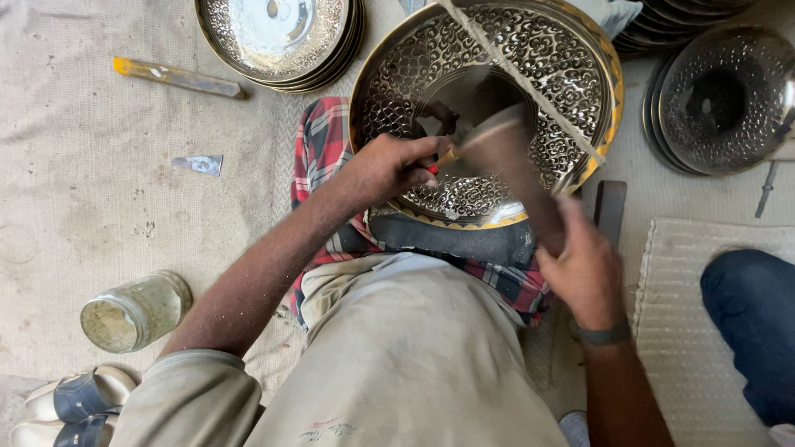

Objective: The person uses a small chisel and a wooden mallet to hammer intricate patterns into a large brass plate. They repeatedly strike the chisel to create a textured design on the plate's surface.

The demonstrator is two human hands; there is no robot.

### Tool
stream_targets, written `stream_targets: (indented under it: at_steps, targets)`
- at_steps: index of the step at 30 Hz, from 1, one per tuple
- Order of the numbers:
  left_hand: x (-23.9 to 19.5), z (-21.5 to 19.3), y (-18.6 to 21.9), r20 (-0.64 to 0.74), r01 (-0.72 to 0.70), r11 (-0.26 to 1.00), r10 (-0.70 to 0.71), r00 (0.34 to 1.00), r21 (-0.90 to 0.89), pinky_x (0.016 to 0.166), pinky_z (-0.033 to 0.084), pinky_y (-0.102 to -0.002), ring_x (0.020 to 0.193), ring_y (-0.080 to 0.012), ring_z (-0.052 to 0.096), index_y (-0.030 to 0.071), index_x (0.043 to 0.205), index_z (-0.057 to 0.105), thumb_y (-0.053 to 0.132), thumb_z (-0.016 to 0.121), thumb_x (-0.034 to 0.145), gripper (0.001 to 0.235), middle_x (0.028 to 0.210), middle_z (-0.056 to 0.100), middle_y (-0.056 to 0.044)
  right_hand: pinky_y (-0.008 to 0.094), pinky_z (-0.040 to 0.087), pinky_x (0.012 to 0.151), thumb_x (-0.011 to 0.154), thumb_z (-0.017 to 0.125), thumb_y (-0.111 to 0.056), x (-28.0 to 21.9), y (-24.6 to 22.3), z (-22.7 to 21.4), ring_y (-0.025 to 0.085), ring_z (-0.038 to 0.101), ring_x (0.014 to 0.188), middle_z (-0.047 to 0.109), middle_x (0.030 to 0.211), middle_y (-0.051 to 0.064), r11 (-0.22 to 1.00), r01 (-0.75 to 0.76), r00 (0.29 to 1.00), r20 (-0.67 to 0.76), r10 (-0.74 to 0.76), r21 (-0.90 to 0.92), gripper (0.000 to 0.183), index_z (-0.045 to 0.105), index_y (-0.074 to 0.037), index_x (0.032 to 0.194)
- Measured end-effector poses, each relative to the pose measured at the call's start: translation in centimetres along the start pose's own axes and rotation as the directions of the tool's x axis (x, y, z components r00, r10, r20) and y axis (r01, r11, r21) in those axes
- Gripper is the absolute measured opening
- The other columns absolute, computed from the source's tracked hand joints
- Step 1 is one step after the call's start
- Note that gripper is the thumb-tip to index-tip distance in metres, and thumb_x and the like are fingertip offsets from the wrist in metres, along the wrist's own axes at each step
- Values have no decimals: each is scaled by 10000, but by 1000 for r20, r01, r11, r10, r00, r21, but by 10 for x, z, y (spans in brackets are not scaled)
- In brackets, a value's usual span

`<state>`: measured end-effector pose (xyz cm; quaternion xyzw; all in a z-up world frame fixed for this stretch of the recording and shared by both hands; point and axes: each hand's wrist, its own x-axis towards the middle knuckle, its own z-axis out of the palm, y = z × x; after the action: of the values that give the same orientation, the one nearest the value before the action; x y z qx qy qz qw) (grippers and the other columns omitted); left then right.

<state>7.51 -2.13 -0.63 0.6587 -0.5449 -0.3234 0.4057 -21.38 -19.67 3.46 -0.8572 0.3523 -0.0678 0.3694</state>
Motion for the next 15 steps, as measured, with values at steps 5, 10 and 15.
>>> stream_targets:
  at_steps: [5,10,15]
  targets:
    - [-1,0,-4,5,6,1000,-6,1000,-2,758,603,-389,873,-254,782,130,1391,569,160,781,900,536,961,774,-102,457,574,909,789,729,-124,0,0,-1,374,726,1026,710,1089,174,977,-150,988,72,140,149,731,470,-126,1473]
    - [1,-2,-6,27,-11,1000,11,1000,0,760,599,-390,884,-259,776,127,1389,575,143,777,904,525,974,777,-103,490,546,883,776,790,-113,0,-11,-4,411,680,1095,686,1238,206,989,-16,1000,17,18,-148,754,493,-135,1469]
    - [4,-2,-6,38,10,1000,-10,999,3,749,598,-389,866,-261,781,133,1387,573,158,774,897,531,958,771,-104,496,547,901,774,785,-112,-5,-14,-8,417,676,1122,692,1257,212,982,74,997,-5,-76,-174,738,507,-135,1457]
